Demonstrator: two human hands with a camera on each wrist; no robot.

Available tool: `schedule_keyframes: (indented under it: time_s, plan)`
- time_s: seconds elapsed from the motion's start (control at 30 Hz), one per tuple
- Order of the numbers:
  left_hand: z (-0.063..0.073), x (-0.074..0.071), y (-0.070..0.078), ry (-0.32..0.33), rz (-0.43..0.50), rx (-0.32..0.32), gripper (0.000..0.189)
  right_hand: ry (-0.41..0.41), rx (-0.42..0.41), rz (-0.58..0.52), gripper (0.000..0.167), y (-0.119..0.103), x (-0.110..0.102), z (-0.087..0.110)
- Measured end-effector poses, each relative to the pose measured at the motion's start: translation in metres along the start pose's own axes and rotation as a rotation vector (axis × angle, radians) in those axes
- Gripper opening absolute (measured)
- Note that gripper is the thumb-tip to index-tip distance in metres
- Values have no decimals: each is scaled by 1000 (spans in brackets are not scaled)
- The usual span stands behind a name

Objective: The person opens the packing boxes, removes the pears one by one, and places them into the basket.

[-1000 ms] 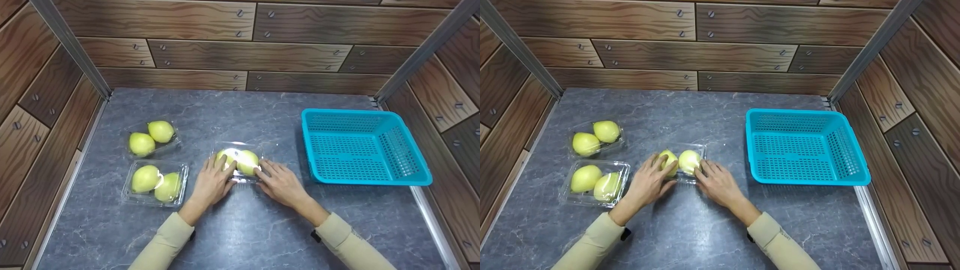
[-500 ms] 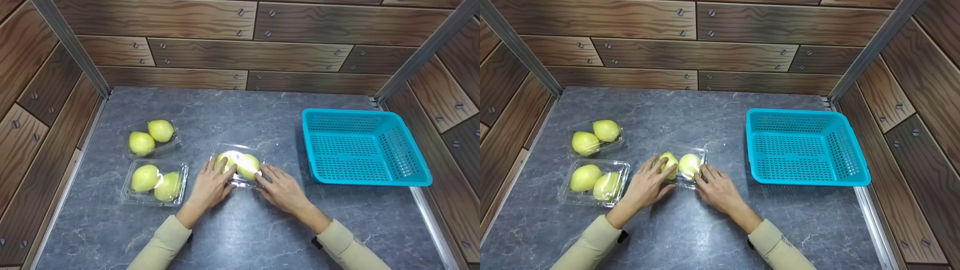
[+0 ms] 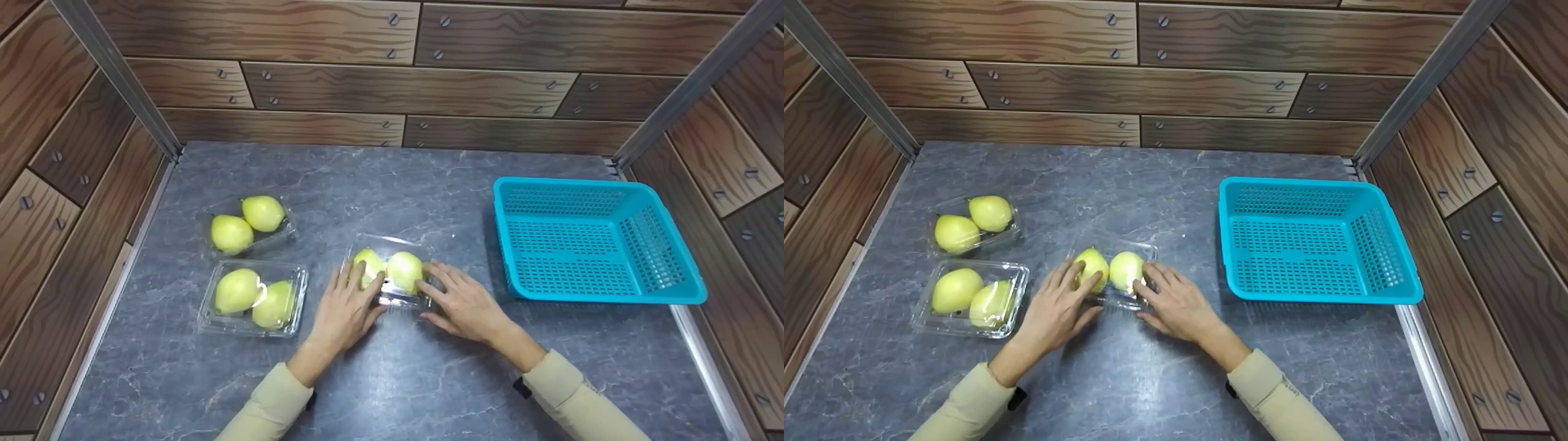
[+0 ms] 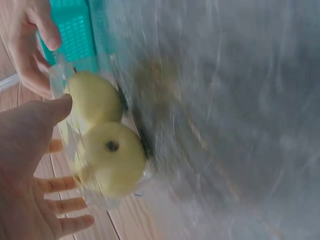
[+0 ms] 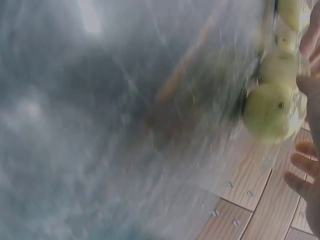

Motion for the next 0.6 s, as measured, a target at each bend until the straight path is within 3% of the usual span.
schedule_keyframes:
  time_s: [0.17,0.37,0.6]
  plan:
    - [9,-1,8,65,-7,-21,68,-108,3,-72,75,13,3,-6]
    - [14,2,12,105,0,-45,63,-134,-24,-108,82,24,8,-14]
    - [13,4,13,95,24,-56,62,-149,-29,-140,81,28,12,-17]
Point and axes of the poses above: each hand's wrist, its own z-axis away from the middle knuckle, its own x-axis out of the palm, y = z × x, the point moved 3 cm from there along -z, towards the middle knuckle, and after that the axes turned 6 degrees about z, right-handed, at the moved point
